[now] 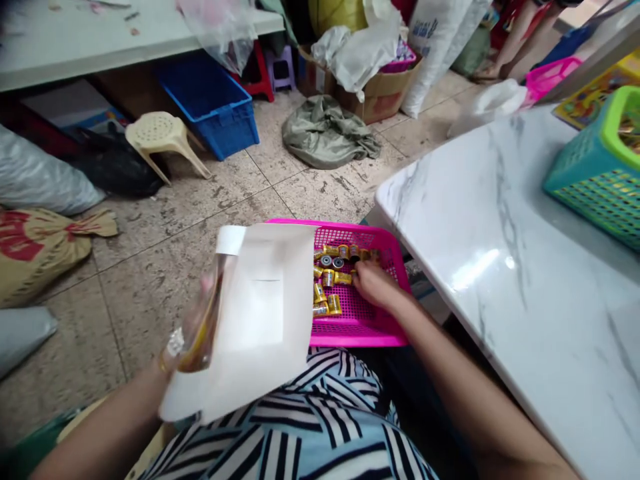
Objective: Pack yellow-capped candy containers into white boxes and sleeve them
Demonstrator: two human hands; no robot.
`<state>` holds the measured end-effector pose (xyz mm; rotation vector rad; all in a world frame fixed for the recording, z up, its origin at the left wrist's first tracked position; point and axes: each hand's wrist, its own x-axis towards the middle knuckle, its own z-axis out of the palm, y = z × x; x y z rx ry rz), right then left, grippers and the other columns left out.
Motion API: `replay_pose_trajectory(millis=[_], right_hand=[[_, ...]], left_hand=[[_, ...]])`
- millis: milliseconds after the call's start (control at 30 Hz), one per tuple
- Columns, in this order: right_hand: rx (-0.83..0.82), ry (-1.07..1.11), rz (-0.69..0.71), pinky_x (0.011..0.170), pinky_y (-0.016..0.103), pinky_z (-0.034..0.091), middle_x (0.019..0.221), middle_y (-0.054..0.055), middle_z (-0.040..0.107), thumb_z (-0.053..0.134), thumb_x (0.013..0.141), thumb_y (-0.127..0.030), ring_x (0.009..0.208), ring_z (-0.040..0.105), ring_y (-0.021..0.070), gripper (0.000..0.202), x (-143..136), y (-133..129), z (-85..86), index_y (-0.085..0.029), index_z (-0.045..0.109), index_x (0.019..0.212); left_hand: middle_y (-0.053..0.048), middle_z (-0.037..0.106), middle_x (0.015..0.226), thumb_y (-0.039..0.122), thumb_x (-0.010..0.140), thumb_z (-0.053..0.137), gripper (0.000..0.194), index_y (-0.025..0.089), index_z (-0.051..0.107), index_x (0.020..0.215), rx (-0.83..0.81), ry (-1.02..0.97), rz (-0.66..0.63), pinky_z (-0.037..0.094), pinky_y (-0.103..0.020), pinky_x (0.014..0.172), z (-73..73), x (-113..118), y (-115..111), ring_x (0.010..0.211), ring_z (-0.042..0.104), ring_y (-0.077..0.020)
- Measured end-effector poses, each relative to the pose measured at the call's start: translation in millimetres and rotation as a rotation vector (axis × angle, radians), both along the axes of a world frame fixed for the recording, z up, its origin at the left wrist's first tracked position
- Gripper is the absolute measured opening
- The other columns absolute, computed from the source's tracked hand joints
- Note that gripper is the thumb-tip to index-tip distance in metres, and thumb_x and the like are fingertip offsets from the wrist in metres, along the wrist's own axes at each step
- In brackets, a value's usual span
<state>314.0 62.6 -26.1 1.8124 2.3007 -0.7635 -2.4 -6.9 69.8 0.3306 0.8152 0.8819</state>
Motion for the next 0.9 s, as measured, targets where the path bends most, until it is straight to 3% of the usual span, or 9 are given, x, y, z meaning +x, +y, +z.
replay_pose_trajectory(millis=[100,200,267,367,467,633,767,833,900], right_hand=[[-0.012,0.077,0.009,0.078,0.030,0.044,0.102,0.014,0.067,0.064,0.078,-0.016,0.088,0.061,0.0222,0.014,-3,-6,-3.8,-0.015,0.063,0.091],[0.004,0.164,-0.074,0.077,0.031,0.047,0.097,0.011,0.065,0.062,0.078,-0.016,0.085,0.061,0.0206,0.017,1,-13,8.2,-0.015,0.060,0.095],[0.043,0.298,-0.183,0.077,0.031,0.050,0.096,0.007,0.064,0.059,0.086,-0.024,0.084,0.062,0.0186,0.025,0,-21,25.7,-0.016,0.056,0.110],[0.174,0.716,-0.383,0.077,0.032,0.054,0.097,0.003,0.065,0.062,0.091,-0.038,0.084,0.065,0.0172,0.034,-16,-38,59.4,-0.022,0.055,0.120],[0.383,0.922,-0.318,0.082,0.033,0.054,0.098,0.004,0.068,0.076,0.083,-0.037,0.090,0.065,0.0184,0.028,-48,-56,83.6,-0.023,0.068,0.105],[0.454,0.778,0.029,0.082,0.035,0.054,0.097,0.007,0.074,0.076,0.083,-0.046,0.090,0.067,0.0205,0.033,-77,-70,82.8,-0.020,0.072,0.104],[0.353,0.577,-0.116,0.087,0.031,0.053,0.103,0.008,0.073,0.058,0.097,-0.043,0.097,0.068,0.0189,0.028,-53,-63,69.4,-0.018,0.070,0.104],[0.148,0.257,-0.151,0.086,0.035,0.053,0.105,0.011,0.072,0.053,0.098,-0.041,0.098,0.069,0.0229,0.029,-42,-58,57.2,-0.018,0.067,0.107],[-0.065,0.025,-0.081,0.079,0.038,0.053,0.108,0.015,0.071,0.060,0.090,-0.043,0.093,0.070,0.0286,0.034,-41,-56,41.3,-0.017,0.065,0.111]], left_hand=[[-0.008,0.081,0.095,0.056,0.064,0.086,0.057,0.014,0.073,0.100,-0.047,-0.036,0.007,0.055,-0.045,0.102,-6.7,12,11,0.114,0.069,-0.0362],[-0.007,0.080,0.102,0.054,0.068,0.084,0.057,0.016,0.073,0.109,-0.060,-0.064,0.023,0.052,-0.044,0.107,-16.4,14,16,0.116,0.068,-0.0337],[-0.007,0.080,0.104,0.055,0.074,0.080,0.055,0.017,0.073,0.112,-0.048,-0.097,0.027,0.052,-0.044,0.107,-22.4,13,15,0.114,0.069,-0.0327],[-0.004,0.081,0.102,0.051,0.076,0.079,0.045,0.021,0.076,0.109,0.037,-0.130,0.077,0.055,-0.044,0.104,-30.7,8,8,0.104,0.074,-0.0310],[-0.005,0.080,0.107,0.053,0.075,0.079,0.047,0.021,0.076,0.110,0.125,-0.113,0.131,0.051,-0.047,0.109,-36.3,6,3,0.113,0.070,-0.0338],[-0.008,0.079,0.110,0.053,0.073,0.081,0.056,0.019,0.072,0.117,0.141,-0.097,0.114,0.037,-0.056,0.118,-37.7,11,5,0.135,0.052,-0.0392],[-0.006,0.079,0.109,0.050,0.078,0.077,0.051,0.021,0.072,0.119,0.128,-0.102,0.179,0.036,-0.056,0.119,-40.5,11,4,0.131,0.056,-0.0375],[-0.006,0.080,0.108,0.049,0.079,0.076,0.046,0.021,0.073,0.116,0.119,-0.096,0.181,0.039,-0.055,0.117,-43.4,10,5,0.128,0.059,-0.0370],[-0.006,0.080,0.106,0.048,0.081,0.075,0.041,0.022,0.074,0.113,0.112,-0.113,0.166,0.040,-0.056,0.116,-45.8,12,6,0.128,0.059,-0.0368]])
